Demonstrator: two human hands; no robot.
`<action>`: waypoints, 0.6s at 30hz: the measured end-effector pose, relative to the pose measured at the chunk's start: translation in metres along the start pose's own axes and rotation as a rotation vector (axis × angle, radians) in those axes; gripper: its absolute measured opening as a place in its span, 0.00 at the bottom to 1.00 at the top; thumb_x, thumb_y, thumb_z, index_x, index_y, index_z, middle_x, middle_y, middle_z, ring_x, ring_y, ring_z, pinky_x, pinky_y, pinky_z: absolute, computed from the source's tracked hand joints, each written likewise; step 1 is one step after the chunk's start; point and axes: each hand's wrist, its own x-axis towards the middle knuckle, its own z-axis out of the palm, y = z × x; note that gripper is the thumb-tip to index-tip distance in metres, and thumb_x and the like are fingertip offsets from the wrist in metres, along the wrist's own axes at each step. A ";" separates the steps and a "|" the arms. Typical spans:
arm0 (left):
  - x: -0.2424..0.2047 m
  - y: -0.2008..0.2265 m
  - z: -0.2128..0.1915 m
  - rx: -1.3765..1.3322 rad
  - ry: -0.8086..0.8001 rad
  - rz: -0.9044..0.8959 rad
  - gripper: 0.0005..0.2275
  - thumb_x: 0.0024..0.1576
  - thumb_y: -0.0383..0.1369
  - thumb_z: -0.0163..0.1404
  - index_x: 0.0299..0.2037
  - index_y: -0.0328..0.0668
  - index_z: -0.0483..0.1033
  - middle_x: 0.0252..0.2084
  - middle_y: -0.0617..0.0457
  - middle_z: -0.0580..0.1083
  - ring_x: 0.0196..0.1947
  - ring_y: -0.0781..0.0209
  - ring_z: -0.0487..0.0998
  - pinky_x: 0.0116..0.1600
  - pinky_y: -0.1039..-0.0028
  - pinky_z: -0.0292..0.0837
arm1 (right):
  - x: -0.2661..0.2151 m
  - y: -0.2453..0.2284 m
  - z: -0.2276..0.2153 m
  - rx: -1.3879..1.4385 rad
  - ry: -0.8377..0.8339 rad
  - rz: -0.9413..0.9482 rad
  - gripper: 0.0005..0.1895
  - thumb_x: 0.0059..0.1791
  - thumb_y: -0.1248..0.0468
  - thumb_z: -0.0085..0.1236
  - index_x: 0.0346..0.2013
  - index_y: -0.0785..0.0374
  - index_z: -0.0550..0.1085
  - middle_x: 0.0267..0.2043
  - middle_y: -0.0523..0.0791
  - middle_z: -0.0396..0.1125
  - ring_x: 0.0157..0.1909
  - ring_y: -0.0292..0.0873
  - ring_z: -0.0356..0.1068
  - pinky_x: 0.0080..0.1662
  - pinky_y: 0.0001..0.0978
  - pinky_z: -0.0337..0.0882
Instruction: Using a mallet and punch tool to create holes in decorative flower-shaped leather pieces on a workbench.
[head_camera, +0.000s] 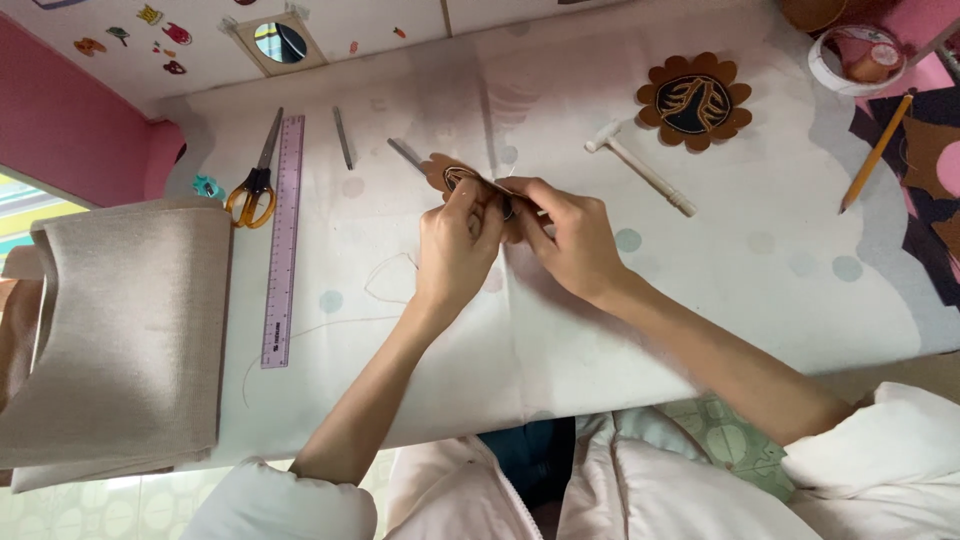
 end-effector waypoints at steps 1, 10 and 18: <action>0.000 0.002 -0.001 0.001 0.000 0.002 0.04 0.57 0.24 0.52 0.31 0.41 0.71 0.09 0.57 0.61 0.10 0.57 0.64 0.21 0.74 0.63 | 0.002 -0.004 -0.001 0.000 0.002 -0.001 0.10 0.54 0.74 0.55 0.49 0.62 0.77 0.38 0.53 0.77 0.38 0.54 0.79 0.34 0.36 0.80; 0.016 0.037 -0.040 -0.060 0.125 -0.040 0.06 0.65 0.33 0.48 0.39 0.46 0.79 0.23 0.53 0.76 0.22 0.60 0.73 0.32 0.72 0.69 | 0.020 -0.001 -0.021 0.329 0.061 0.179 0.06 0.56 0.71 0.54 0.47 0.64 0.77 0.34 0.49 0.75 0.35 0.38 0.73 0.34 0.33 0.79; 0.029 0.027 -0.043 -0.610 -0.282 -0.672 0.10 0.60 0.41 0.53 0.43 0.45 0.82 0.36 0.51 0.77 0.33 0.63 0.71 0.43 0.73 0.64 | 0.025 0.002 -0.030 0.478 -0.049 0.194 0.05 0.54 0.72 0.58 0.44 0.65 0.79 0.35 0.45 0.73 0.39 0.35 0.70 0.39 0.29 0.79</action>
